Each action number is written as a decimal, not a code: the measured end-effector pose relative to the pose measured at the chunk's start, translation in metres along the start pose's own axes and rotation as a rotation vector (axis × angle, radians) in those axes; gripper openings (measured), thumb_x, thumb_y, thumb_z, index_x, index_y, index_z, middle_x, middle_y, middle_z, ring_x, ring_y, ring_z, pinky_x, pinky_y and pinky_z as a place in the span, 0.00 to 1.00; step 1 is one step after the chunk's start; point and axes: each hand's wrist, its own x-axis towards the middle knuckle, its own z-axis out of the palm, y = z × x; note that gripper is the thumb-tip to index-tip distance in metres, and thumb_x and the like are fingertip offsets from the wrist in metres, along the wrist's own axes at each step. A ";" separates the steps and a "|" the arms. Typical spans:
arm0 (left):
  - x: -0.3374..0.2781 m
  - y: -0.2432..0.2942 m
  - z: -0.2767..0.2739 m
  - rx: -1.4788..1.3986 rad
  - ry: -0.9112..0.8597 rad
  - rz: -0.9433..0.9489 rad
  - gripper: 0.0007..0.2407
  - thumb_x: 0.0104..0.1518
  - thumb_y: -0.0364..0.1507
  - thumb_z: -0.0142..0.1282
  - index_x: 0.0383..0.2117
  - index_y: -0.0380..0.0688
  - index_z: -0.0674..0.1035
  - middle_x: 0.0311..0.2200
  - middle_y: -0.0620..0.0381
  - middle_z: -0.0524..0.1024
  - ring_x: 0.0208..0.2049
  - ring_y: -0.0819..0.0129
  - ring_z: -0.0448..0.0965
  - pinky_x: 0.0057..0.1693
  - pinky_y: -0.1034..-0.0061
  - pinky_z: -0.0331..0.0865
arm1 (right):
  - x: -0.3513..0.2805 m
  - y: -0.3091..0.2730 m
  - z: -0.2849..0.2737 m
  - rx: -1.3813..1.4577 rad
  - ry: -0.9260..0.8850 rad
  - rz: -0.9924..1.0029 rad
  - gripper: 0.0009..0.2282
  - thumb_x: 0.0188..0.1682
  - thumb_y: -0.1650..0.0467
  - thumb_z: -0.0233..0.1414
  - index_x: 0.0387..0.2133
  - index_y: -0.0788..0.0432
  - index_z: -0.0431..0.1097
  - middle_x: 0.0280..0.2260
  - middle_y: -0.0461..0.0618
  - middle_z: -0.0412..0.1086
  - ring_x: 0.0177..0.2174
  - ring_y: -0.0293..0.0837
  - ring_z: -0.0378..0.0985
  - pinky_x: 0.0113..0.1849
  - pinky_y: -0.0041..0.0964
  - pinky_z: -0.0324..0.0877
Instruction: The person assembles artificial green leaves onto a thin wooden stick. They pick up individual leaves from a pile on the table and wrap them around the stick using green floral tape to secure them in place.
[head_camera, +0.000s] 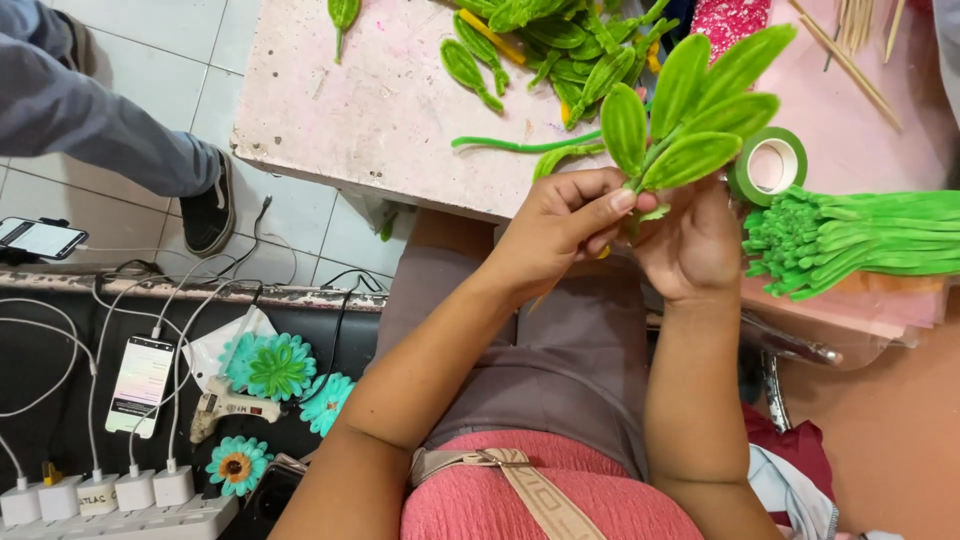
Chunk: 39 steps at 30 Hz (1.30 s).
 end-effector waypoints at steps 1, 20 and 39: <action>-0.001 0.002 0.002 0.000 0.001 0.003 0.08 0.65 0.30 0.54 0.29 0.40 0.80 0.11 0.61 0.63 0.12 0.83 0.58 0.22 0.90 0.55 | -0.001 0.003 -0.006 -0.001 -0.002 0.001 0.23 0.51 0.52 0.51 0.24 0.62 0.75 0.18 0.52 0.70 0.20 0.44 0.73 0.29 0.43 0.78; 0.010 -0.020 -0.009 0.616 0.373 0.017 0.07 0.64 0.32 0.56 0.36 0.45 0.85 0.24 0.57 0.79 0.27 0.74 0.76 0.40 0.73 0.74 | 0.012 0.003 -0.059 -0.489 -0.158 -0.424 0.10 0.46 0.79 0.64 0.36 0.71 0.71 0.22 0.50 0.64 0.22 0.29 0.67 0.23 0.19 0.63; 0.006 -0.013 0.001 0.830 0.257 0.119 0.07 0.63 0.31 0.54 0.35 0.45 0.85 0.22 0.48 0.78 0.29 0.57 0.82 0.39 0.68 0.74 | 0.037 0.026 -0.073 -0.395 -0.014 -0.485 0.08 0.46 0.81 0.64 0.35 0.67 0.72 0.24 0.50 0.68 0.21 0.34 0.71 0.21 0.25 0.68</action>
